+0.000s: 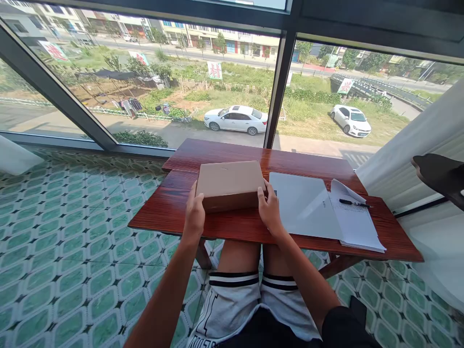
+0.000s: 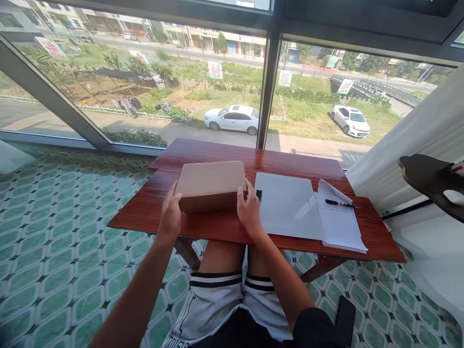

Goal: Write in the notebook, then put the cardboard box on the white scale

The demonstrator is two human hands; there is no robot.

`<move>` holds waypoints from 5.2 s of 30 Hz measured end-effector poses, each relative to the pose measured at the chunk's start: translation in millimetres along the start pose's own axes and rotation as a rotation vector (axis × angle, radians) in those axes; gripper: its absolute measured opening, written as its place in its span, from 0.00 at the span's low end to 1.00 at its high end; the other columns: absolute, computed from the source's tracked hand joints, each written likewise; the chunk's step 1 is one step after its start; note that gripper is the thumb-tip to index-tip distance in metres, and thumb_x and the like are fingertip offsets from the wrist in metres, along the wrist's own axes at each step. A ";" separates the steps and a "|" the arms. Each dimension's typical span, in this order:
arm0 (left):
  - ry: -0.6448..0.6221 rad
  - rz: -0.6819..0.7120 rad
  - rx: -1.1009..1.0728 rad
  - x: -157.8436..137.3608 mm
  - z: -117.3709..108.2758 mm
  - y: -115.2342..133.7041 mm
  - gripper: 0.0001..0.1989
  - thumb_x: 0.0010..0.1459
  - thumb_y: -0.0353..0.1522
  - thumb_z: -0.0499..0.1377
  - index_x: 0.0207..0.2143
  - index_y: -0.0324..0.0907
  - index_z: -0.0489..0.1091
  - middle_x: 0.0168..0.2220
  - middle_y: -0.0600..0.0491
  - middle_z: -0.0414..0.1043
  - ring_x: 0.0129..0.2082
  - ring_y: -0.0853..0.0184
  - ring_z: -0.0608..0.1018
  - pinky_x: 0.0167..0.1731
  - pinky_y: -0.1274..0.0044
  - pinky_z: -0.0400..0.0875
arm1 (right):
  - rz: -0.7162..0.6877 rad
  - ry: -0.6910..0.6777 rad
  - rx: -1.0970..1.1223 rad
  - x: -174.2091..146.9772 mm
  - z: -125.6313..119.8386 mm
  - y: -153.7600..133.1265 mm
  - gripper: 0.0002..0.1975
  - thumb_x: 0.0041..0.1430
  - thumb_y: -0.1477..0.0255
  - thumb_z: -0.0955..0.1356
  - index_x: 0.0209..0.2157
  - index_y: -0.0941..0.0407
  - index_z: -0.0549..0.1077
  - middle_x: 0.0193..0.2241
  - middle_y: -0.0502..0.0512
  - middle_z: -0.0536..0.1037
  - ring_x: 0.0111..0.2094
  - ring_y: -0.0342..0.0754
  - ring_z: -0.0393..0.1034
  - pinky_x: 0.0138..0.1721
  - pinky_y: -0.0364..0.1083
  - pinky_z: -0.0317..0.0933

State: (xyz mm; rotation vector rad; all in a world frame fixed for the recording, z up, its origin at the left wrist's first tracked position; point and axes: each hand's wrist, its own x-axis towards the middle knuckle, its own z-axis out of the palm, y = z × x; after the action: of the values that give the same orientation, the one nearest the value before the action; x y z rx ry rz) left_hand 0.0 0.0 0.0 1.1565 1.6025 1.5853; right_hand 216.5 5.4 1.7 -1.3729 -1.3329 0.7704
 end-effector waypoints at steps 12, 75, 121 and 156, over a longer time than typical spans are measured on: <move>-0.016 -0.031 0.026 -4.3 -4.6 -2.3 0.31 0.63 0.40 0.50 0.68 0.44 0.56 0.71 0.50 0.53 0.72 0.58 0.55 0.71 0.67 0.48 | 0.006 -0.079 0.029 -3.7 -3.0 1.2 0.30 0.67 0.56 0.58 0.64 0.56 0.61 0.63 0.58 0.66 0.62 0.52 0.63 0.65 0.54 0.57; -0.817 1.785 0.477 -237.0 280.4 13.7 0.18 0.66 0.35 0.51 0.54 0.39 0.71 0.52 0.36 0.75 0.50 0.55 0.78 0.45 0.62 0.70 | -0.246 0.563 -1.163 19.9 -395.4 152.4 0.12 0.65 0.61 0.61 0.35 0.56 0.62 0.30 0.59 0.71 0.28 0.47 0.65 0.34 0.48 0.60; -0.751 1.818 0.537 -242.6 280.8 11.9 0.19 0.66 0.34 0.47 0.52 0.39 0.72 0.53 0.39 0.76 0.52 0.55 0.77 0.46 0.61 0.71 | 0.213 0.329 -0.333 21.6 -379.0 154.1 0.17 0.62 0.61 0.65 0.23 0.54 0.64 0.13 0.46 0.61 0.14 0.43 0.58 0.18 0.44 0.54; -0.769 1.814 0.550 -239.6 277.5 16.1 0.19 0.67 0.33 0.47 0.52 0.38 0.71 0.54 0.39 0.75 0.52 0.55 0.78 0.47 0.62 0.72 | 0.250 0.352 -0.363 22.1 -382.1 157.1 0.17 0.62 0.59 0.64 0.24 0.54 0.63 0.13 0.47 0.59 0.14 0.42 0.58 0.18 0.45 0.56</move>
State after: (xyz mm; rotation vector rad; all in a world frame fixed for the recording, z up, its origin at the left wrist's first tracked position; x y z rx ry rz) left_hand 353.0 -85.4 -52.1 3.4207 0.0926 0.9400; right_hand 625.6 -39.3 -39.8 -1.8921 -1.0653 0.4276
